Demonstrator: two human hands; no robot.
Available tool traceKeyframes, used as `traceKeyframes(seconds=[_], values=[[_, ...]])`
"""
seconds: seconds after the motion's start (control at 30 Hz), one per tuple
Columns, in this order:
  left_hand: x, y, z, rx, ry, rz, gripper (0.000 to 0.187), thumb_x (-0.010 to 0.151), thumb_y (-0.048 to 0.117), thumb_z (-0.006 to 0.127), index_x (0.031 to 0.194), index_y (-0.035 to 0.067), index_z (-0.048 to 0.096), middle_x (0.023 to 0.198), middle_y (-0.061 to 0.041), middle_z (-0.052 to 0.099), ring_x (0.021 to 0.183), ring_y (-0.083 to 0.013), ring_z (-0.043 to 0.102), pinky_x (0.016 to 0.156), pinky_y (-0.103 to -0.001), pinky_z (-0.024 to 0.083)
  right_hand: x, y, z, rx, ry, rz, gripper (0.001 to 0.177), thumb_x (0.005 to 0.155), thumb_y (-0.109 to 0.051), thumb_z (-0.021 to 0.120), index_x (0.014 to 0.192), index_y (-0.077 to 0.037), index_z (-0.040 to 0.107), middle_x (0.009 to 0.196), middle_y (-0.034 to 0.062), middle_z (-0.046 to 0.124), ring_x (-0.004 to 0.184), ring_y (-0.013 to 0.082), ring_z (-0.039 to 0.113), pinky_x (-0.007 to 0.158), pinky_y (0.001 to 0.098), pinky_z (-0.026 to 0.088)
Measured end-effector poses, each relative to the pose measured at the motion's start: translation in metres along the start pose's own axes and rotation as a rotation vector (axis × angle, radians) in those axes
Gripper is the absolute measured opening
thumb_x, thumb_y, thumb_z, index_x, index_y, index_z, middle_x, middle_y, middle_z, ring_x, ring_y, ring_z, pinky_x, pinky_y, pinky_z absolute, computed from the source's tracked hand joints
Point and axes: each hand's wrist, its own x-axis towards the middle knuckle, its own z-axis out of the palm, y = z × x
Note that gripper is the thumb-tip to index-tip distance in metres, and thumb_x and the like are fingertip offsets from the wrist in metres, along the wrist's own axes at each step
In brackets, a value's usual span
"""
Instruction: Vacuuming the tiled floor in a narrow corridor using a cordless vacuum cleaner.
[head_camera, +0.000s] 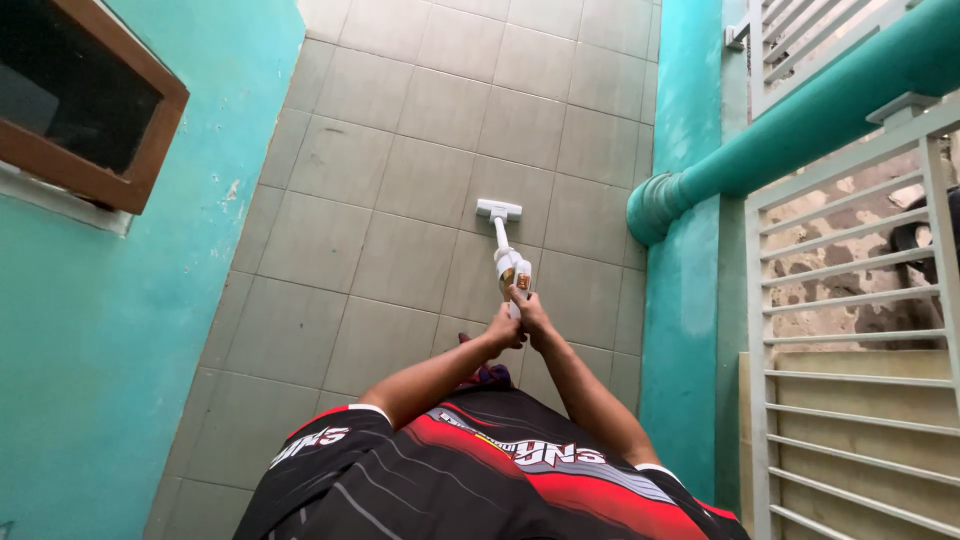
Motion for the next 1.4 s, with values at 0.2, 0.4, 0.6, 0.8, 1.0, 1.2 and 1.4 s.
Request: traceKeyframes(seconds=[0.2, 0.4, 0.6, 0.8, 1.0, 1.2, 1.4], values=[[0.013, -0.008, 0.004, 0.270, 0.005, 0.180, 0.038, 0.098, 0.026, 0.059, 0.127, 0.004, 0.049, 0.088, -0.014, 0.070, 0.060, -0.0211, 0.065, 0.046, -0.038, 0.050, 0.002, -0.014, 0.016, -0.398, 0.267, -0.225, 0.094, 0.080, -0.046, 0.084, 0.143, -0.002, 0.029, 0.127, 0.0222, 0.063, 0.111, 0.0318, 0.066, 0.094, 0.0441, 0.054], [-0.022, 0.038, 0.004, 0.096, -0.128, 0.223, 0.034, 0.098, 0.026, 0.056, 0.126, 0.008, 0.055, 0.078, -0.006, 0.061, 0.054, -0.0152, 0.055, 0.042, -0.035, 0.039, 0.011, -0.026, 0.006, -0.671, 0.311, -0.277, 0.115, 0.077, -0.030, 0.076, 0.160, -0.014, -0.001, 0.138, 0.0340, 0.055, 0.118, 0.0502, 0.061, 0.095, 0.0523, 0.052], [-0.022, 0.008, 0.004, 0.250, -0.167, 0.315, 0.035, 0.089, 0.016, 0.072, 0.120, 0.004, 0.060, 0.076, -0.008, 0.063, 0.056, -0.0152, 0.056, 0.046, -0.035, 0.043, -0.012, -0.028, 0.009, -0.807, 0.225, -0.195, 0.112, 0.079, -0.025, 0.069, 0.162, -0.024, -0.007, 0.109, 0.0350, 0.068, 0.100, 0.0532, 0.068, 0.086, 0.0556, 0.056], [-0.001, -0.009, 0.008, 0.567, 0.072, 0.269, 0.052, 0.088, 0.021, 0.076, 0.131, 0.004, 0.053, 0.089, -0.010, 0.074, 0.068, -0.0194, 0.074, 0.054, -0.038, 0.056, -0.029, -0.041, 0.016, -0.832, 0.217, -0.149, 0.108, 0.084, -0.025, 0.065, 0.164, -0.022, -0.008, 0.106, 0.0354, 0.069, 0.098, 0.0532, 0.068, 0.086, 0.0567, 0.055], [-0.040, 0.057, 0.013, 0.456, -0.013, -0.050, 0.028, 0.097, 0.032, 0.064, 0.101, 0.004, 0.067, 0.079, -0.009, 0.073, 0.052, -0.0203, 0.071, 0.044, -0.035, 0.052, -0.006, -0.041, 0.006, -0.886, 0.225, -0.213, 0.106, 0.084, -0.029, 0.064, 0.163, -0.017, -0.005, 0.106, 0.0339, 0.069, 0.096, 0.0539, 0.068, 0.085, 0.0583, 0.055], [-0.038, 0.024, 0.016, 0.477, -0.021, 0.024, 0.030, 0.102, 0.035, 0.060, 0.094, 0.006, 0.064, 0.069, -0.005, 0.069, 0.050, -0.0181, 0.066, 0.045, -0.034, 0.048, -0.048, -0.071, 0.017, -1.041, 0.247, -0.099, 0.108, 0.081, -0.033, 0.065, 0.162, -0.018, -0.006, 0.109, 0.0310, 0.070, 0.100, 0.0499, 0.069, 0.090, 0.0565, 0.054], [0.003, -0.025, 0.017, 0.630, -0.104, 0.401, 0.027, 0.093, 0.020, 0.061, 0.119, 0.013, 0.057, 0.071, -0.003, 0.067, 0.051, -0.0130, 0.061, 0.042, -0.036, 0.048, -0.083, -0.089, 0.021, -0.969, 0.255, -0.105, 0.109, 0.081, -0.041, 0.072, 0.158, -0.019, -0.002, 0.110, 0.0275, 0.071, 0.101, 0.0492, 0.069, 0.089, 0.0568, 0.054]])
